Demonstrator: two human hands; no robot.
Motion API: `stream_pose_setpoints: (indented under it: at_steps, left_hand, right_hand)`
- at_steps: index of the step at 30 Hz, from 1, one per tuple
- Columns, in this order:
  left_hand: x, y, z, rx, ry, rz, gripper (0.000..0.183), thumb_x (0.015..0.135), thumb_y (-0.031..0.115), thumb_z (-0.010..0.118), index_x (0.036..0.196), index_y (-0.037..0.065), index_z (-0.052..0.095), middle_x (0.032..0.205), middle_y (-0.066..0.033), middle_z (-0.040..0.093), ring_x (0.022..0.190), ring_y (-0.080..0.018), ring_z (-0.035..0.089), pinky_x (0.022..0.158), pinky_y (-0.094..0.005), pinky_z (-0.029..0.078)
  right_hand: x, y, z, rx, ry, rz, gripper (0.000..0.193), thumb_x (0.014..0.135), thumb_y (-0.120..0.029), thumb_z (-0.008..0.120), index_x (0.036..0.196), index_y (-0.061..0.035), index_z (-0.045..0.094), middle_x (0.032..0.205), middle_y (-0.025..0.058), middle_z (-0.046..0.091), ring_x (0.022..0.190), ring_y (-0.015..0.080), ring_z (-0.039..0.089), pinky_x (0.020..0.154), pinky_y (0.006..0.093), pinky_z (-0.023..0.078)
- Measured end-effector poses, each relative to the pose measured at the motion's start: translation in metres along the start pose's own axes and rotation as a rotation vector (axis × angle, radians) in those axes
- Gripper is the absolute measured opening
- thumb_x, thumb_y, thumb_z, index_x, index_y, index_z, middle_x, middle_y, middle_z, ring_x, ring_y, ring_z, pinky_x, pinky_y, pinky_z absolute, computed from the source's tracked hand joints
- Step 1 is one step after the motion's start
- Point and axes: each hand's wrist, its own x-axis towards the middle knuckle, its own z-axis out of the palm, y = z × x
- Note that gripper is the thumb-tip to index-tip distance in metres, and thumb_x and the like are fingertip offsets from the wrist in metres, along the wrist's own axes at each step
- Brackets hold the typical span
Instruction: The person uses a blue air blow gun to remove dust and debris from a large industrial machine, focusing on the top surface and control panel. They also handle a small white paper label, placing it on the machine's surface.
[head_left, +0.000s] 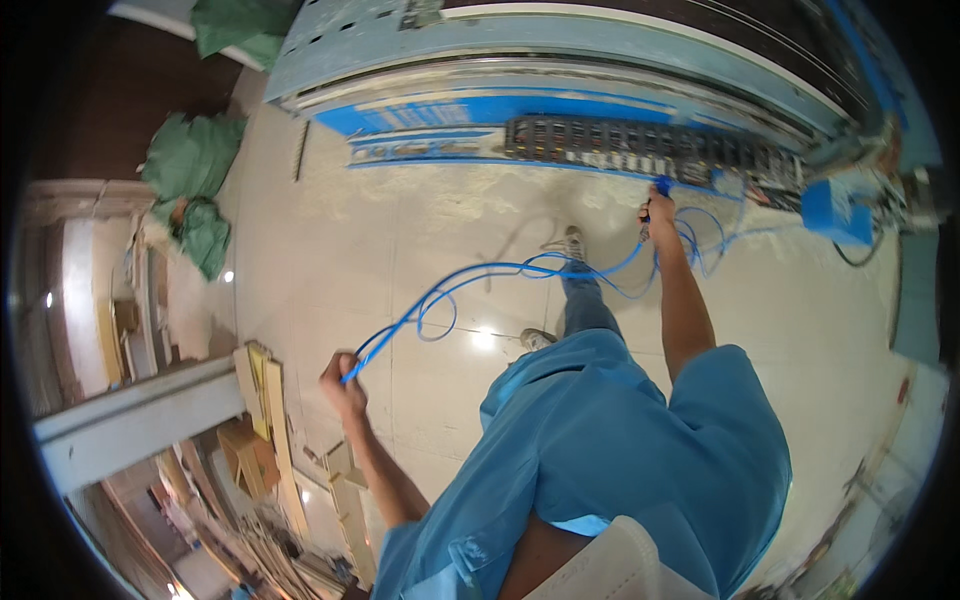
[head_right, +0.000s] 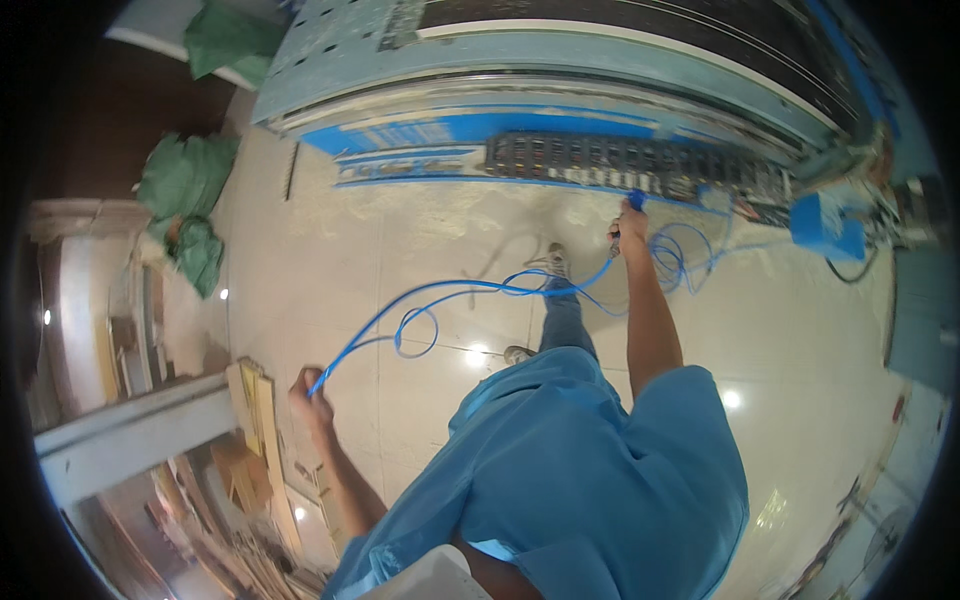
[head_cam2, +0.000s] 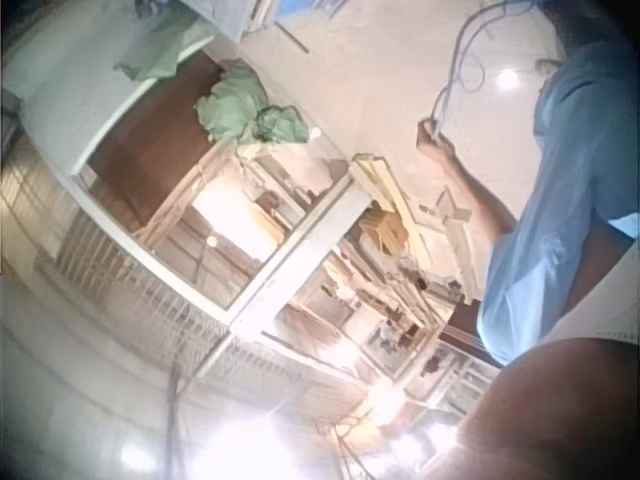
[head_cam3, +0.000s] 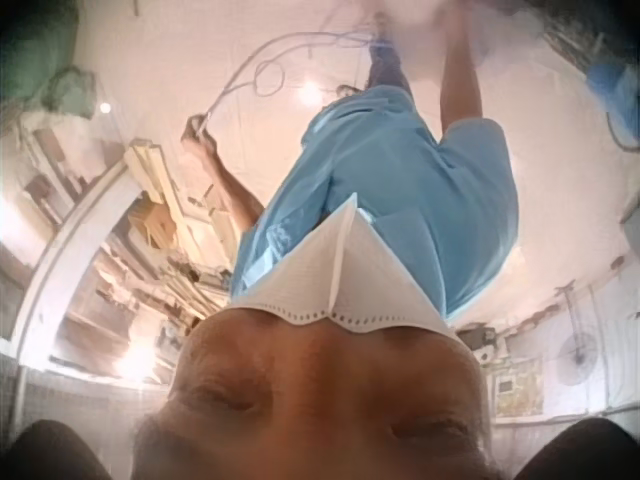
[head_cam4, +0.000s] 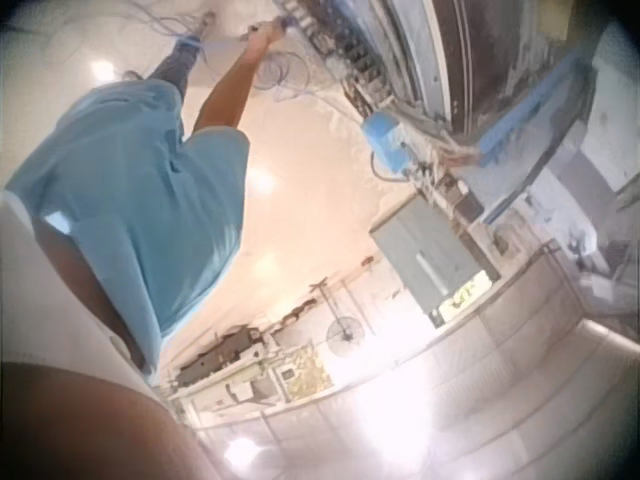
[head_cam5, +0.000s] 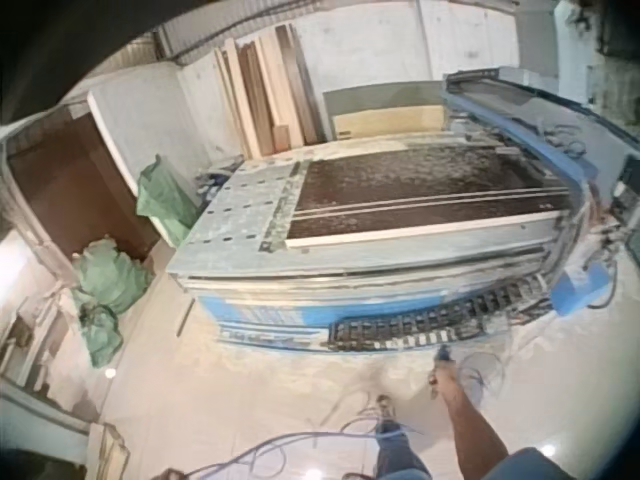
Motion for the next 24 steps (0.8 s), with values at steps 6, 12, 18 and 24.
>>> stream_pose_setpoints:
  at_steps: [6,12,18,24]
  left_hand:
    - [0.069,0.056,0.067,-0.219,-0.063,0.010,0.061,0.104,0.049,0.045,0.073,-0.002,0.059,0.057,0.0014,0.039,0.054,-0.0069,0.032,0.049,-0.0284,0.022]
    - [0.075,0.086,0.059,-0.175,0.078,-0.115,0.063,0.104,0.049,0.045,0.069,-0.001,0.058,0.056,0.0008,0.040,0.052,-0.0067,0.032,0.048,-0.0287,0.023]
    - [0.071,0.074,0.062,-0.107,0.130,-0.224,0.064,0.105,0.050,0.043,0.069,0.000,0.059,0.055,0.0024,0.039,0.051,-0.0052,0.031,0.047,-0.0269,0.021]
    - [0.114,0.057,0.095,-0.231,0.031,-0.184,0.064,0.104,0.051,0.043,0.070,0.000,0.060,0.055,0.0025,0.035,0.052,-0.0067,0.029,0.049,-0.0282,0.023]
  right_hand:
    - [0.031,0.019,0.133,-0.619,-0.454,-0.045,0.036,0.094,-0.035,0.064,0.074,-0.0060,0.056,0.052,0.0057,0.052,0.037,0.0227,0.051,0.036,0.0394,0.039]
    - [0.042,0.027,0.198,-0.551,-0.363,0.060,0.042,0.097,-0.035,0.062,0.071,-0.0027,0.055,0.052,0.0076,0.051,0.037,0.0236,0.051,0.036,0.0410,0.041]
    - [0.037,-0.025,0.229,-0.684,-0.397,-0.221,0.032,0.100,-0.034,0.060,0.091,-0.0049,0.050,0.056,0.0049,0.049,0.041,0.0194,0.050,0.037,0.0374,0.043]
    - [0.024,-0.095,0.243,-0.571,-0.261,-0.367,0.036,0.099,-0.037,0.060,0.105,-0.0033,0.051,0.060,0.0051,0.052,0.042,0.0195,0.051,0.038,0.0350,0.044]
